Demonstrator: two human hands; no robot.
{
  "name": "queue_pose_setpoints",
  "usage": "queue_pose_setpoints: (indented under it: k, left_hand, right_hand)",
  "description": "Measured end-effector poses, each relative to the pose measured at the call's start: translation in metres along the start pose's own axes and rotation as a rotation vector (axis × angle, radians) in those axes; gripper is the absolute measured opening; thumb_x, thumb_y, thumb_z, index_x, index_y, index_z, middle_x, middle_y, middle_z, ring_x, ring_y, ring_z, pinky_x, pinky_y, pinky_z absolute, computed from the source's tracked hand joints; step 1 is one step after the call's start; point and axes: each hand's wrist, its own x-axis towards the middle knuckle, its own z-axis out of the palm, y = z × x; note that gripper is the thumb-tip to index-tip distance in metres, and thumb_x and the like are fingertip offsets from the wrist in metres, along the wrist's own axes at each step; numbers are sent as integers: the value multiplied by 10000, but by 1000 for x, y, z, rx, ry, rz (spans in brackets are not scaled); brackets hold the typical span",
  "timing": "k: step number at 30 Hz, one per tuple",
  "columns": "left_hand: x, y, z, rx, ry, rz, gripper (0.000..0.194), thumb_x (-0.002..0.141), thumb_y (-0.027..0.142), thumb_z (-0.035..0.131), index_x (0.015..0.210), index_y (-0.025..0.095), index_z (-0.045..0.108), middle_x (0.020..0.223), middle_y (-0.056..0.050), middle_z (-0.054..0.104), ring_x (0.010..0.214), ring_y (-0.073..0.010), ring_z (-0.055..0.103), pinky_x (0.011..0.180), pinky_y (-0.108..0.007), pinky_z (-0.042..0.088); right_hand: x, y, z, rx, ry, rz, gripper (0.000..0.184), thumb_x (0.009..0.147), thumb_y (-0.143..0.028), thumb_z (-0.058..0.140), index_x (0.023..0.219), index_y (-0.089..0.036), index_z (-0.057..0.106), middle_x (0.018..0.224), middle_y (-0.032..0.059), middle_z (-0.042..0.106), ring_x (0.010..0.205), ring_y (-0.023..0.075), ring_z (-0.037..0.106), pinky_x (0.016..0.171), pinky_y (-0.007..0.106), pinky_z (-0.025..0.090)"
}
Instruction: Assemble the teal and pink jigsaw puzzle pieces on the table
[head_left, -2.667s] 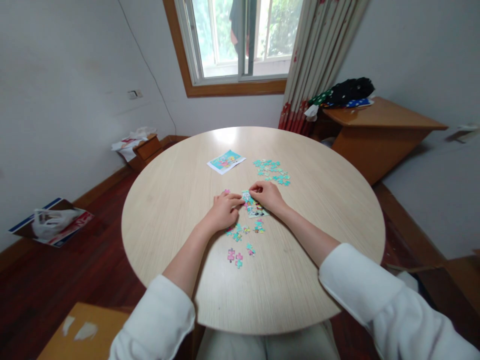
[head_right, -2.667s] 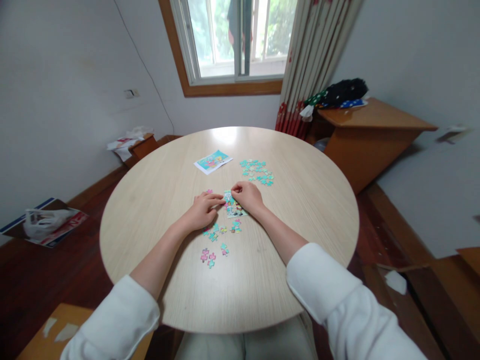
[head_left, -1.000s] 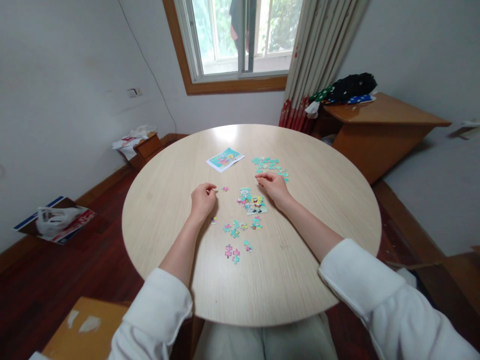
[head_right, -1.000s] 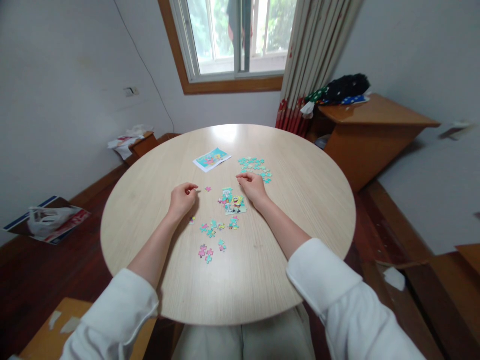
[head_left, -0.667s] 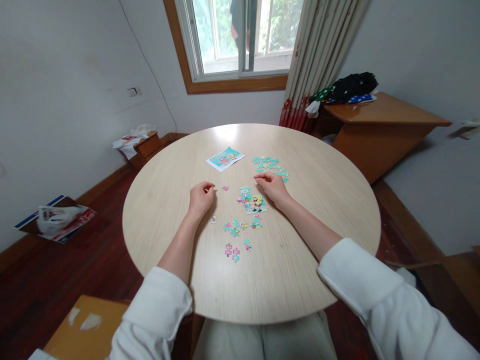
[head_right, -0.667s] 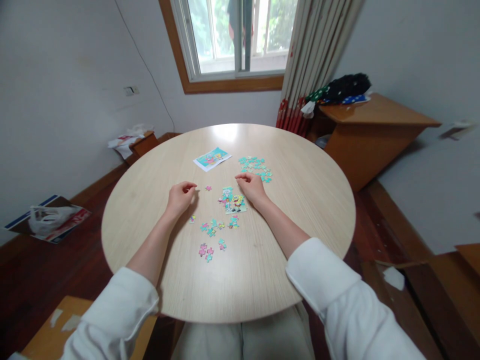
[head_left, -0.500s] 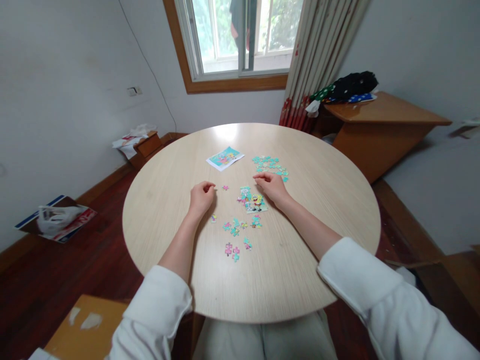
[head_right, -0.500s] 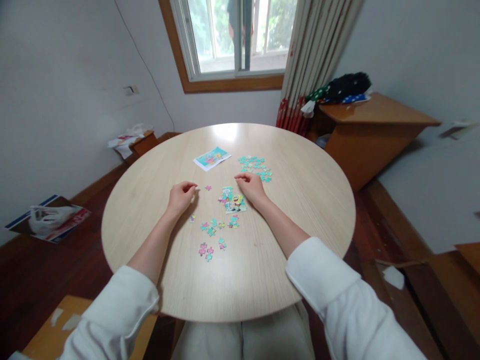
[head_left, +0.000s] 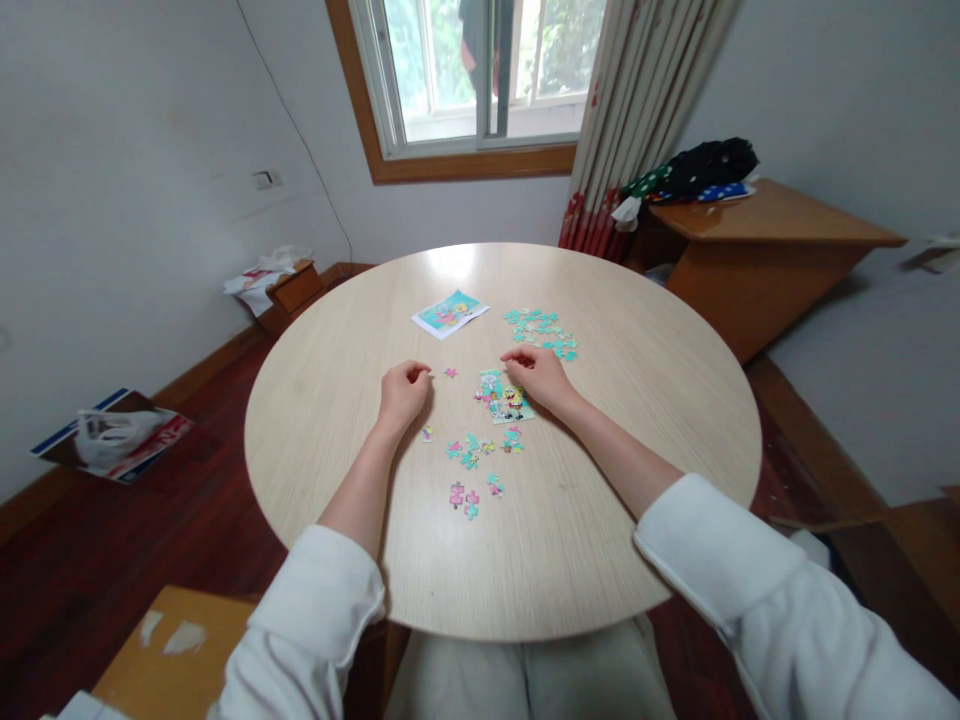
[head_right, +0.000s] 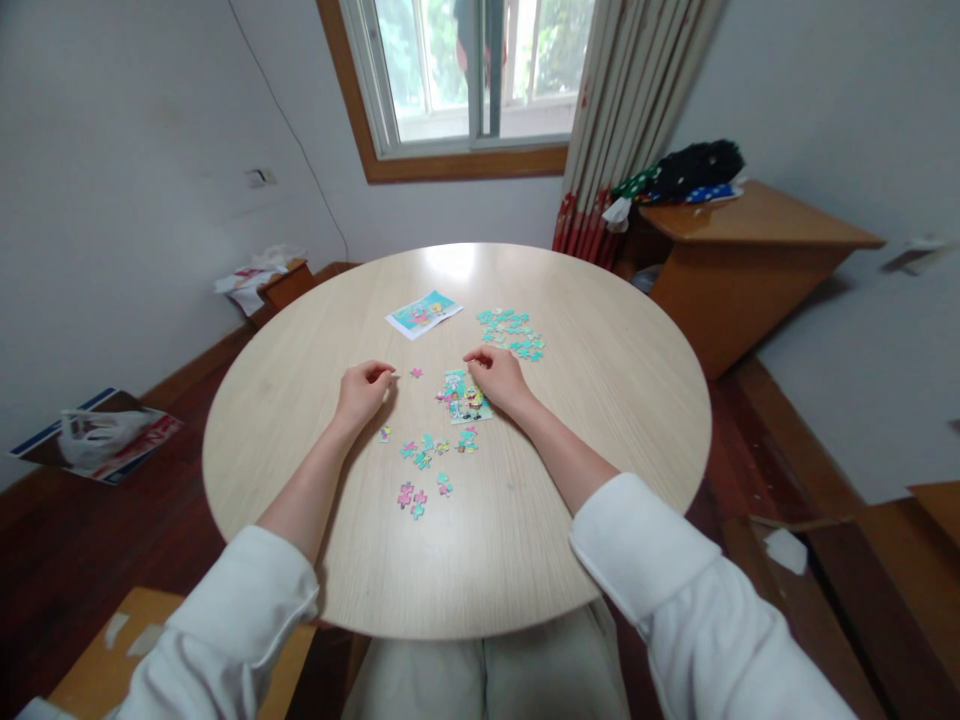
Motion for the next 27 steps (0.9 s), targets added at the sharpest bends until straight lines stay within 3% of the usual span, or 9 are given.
queue_pose_setpoints:
  k: [9, 27]
  left_hand:
    - [-1, 1, 0, -15, -4, 6, 217, 718, 177, 496, 778, 126, 698, 746, -62, 696, 707, -162, 613, 714, -279, 455]
    - [0, -1, 1, -23, 8, 13, 205, 695, 185, 500, 744, 137, 693, 699, -49, 684, 671, -158, 600, 685, -279, 447]
  right_hand:
    - [-11, -14, -1, -186, -51, -227, 150, 703, -118, 563, 743, -170, 698, 722, 20, 648, 692, 134, 550, 686, 250, 419]
    - [-5, -3, -1, -277, -7, -177, 154, 695, -86, 573, 737, -159, 703, 713, 25, 651, 677, 139, 553, 676, 259, 419]
